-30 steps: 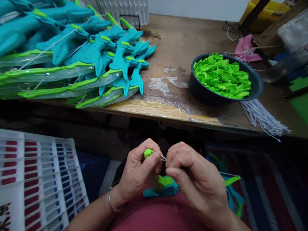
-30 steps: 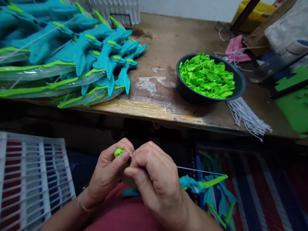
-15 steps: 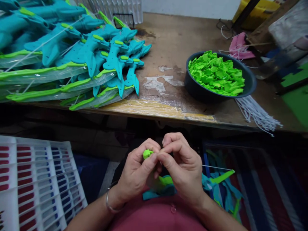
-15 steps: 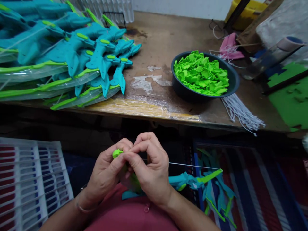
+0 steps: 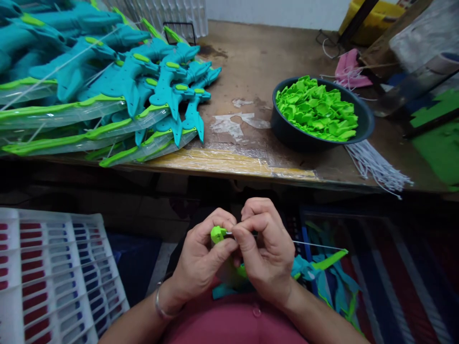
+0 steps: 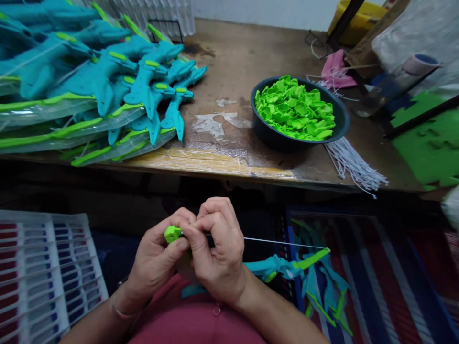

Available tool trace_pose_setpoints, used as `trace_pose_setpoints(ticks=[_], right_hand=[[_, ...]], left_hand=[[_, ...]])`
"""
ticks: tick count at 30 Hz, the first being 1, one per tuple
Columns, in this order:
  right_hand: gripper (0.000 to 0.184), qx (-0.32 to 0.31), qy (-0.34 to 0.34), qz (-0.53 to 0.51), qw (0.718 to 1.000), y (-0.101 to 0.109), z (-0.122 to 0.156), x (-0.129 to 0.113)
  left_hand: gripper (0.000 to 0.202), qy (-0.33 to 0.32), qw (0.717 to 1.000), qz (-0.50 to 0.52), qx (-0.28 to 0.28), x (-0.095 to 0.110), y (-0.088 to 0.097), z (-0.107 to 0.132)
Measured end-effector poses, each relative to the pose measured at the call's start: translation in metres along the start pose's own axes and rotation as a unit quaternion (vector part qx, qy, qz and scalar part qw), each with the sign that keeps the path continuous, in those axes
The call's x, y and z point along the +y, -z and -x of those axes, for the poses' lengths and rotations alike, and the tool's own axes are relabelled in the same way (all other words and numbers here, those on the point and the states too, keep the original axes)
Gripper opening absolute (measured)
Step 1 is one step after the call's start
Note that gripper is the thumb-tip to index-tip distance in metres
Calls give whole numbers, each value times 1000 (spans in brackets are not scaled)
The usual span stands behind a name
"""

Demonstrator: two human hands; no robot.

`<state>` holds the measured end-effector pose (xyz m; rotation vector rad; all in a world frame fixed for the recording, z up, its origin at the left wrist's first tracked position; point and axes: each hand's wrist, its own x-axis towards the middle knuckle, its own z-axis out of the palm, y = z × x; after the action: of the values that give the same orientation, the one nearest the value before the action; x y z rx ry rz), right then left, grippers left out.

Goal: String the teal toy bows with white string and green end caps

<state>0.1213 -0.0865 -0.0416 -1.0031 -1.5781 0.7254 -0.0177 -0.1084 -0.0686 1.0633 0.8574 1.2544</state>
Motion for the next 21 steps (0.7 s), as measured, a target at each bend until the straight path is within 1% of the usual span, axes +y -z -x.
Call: trace_pose_setpoints(ticks=[4,7,11,15,18,20,21], right_hand=[[19,-32,-64,-43,996,6,-2,-6],[19,-46,-85,-76,992,10,-4,-10],[21,-44,-98,-92,990,11,-4,-11],[18,-62,-139,-124,981,13,-2,-6],[4,-74,-122,-95,985,18,2,-1],[13,-76,-99,-53,991,21,5,1],[13,-79,-96,-39,991,22,7,2]], left_hand=[[7,23,1000,6,-19,2,-1,1],[7,23,999,26,-33,2,-2,1],[9,9,999,33,-22,2,-5,1],[12,45,994,98,-3,0,-10,0],[14,62,992,112,20,0,-12,-1],[16,64,992,107,31,0,-12,-2],[17,65,992,105,34,0,-11,-3]])
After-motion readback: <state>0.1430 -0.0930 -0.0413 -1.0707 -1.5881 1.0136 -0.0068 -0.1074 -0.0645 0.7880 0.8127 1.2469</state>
